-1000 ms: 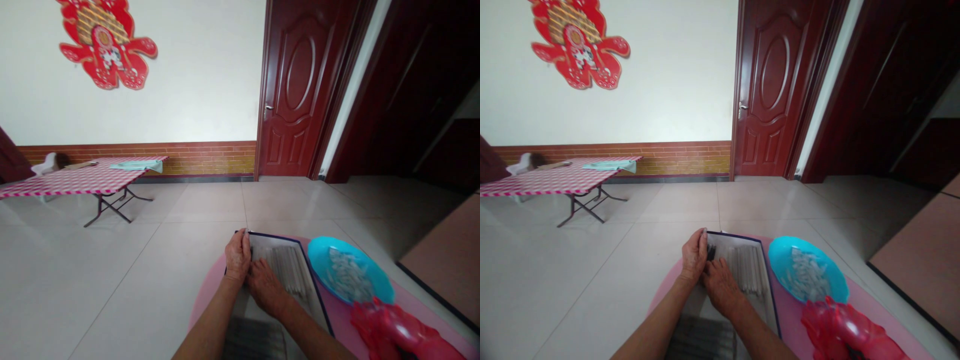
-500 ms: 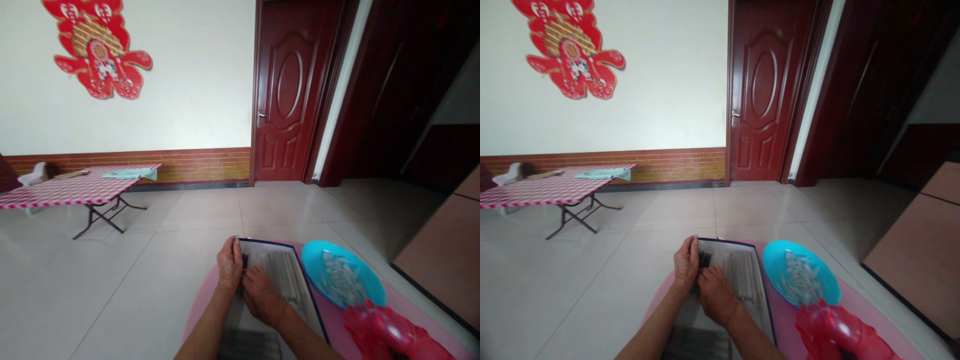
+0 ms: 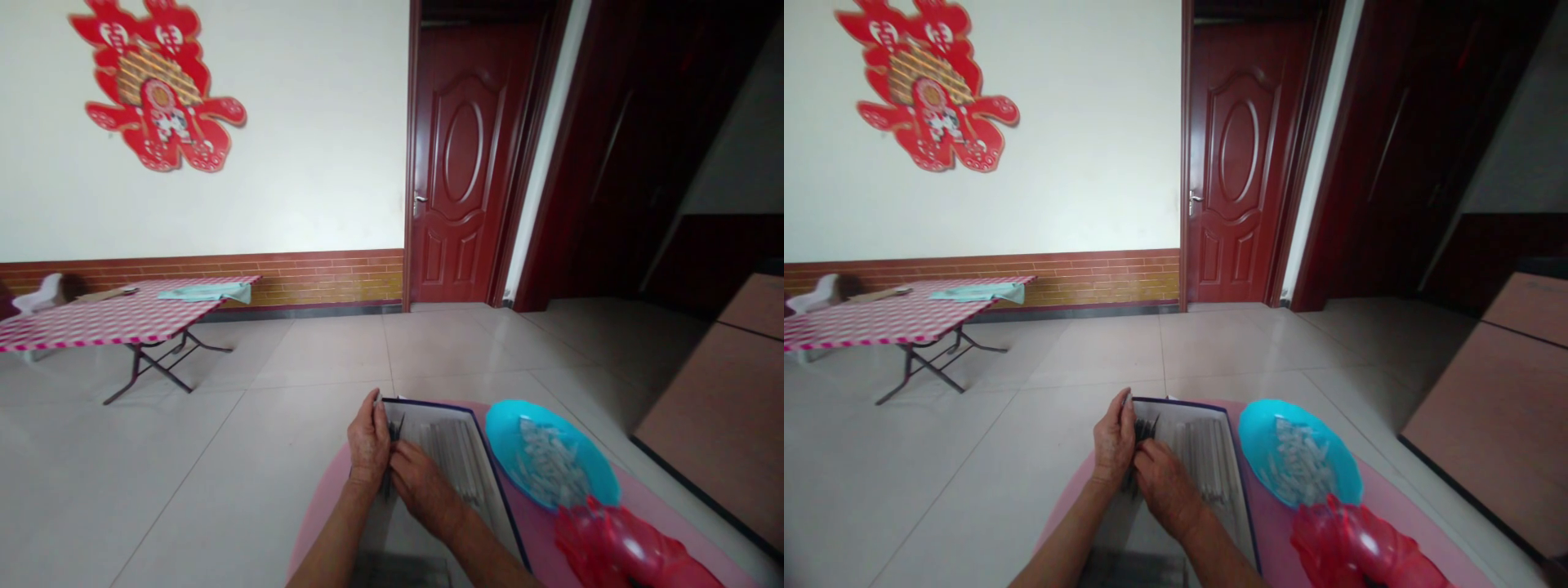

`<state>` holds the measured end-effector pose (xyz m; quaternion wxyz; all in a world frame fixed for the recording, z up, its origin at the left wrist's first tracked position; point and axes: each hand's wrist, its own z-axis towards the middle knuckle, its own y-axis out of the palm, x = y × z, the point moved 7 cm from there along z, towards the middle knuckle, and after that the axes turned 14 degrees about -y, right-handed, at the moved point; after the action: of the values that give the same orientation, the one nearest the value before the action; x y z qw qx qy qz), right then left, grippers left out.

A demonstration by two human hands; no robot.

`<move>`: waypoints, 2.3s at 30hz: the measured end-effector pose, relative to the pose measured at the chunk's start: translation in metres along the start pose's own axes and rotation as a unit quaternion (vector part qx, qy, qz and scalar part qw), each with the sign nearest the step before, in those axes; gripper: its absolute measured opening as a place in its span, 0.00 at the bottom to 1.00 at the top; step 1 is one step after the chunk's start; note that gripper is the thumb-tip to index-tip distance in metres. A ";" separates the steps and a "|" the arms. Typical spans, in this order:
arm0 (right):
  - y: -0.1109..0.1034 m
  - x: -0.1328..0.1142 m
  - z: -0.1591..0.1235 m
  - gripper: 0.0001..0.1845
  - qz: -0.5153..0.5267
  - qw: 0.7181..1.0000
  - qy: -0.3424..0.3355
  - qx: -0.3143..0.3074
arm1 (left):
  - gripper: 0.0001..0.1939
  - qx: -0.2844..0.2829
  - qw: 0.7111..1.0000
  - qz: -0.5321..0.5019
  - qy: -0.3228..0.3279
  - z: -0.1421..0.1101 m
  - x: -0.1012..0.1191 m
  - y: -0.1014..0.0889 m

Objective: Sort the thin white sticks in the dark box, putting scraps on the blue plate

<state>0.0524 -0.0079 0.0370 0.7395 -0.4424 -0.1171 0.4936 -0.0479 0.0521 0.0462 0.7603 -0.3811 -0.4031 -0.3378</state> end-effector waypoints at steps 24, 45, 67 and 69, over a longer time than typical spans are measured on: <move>-0.091 0.091 -0.082 0.17 0.176 0.701 0.349 0.596 | 0.12 -0.101 0.971 0.100 0.194 -0.031 0.029 0.031; -0.067 0.081 -0.053 0.19 0.237 0.788 0.378 0.424 | 0.14 -0.161 0.960 0.059 0.222 -0.051 0.043 0.042; -0.063 0.062 -0.036 0.20 0.148 0.886 0.298 0.324 | 0.12 -0.018 0.941 0.192 0.277 -0.050 0.049 0.032; -0.061 0.058 -0.032 0.19 0.152 0.895 0.267 0.322 | 0.14 0.007 0.938 0.199 0.284 -0.048 0.043 0.030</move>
<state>0.1380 0.0161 0.0500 0.7606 -0.3079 0.3190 0.4742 0.0133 0.0172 0.0561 0.8973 -0.3365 -0.0887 -0.2715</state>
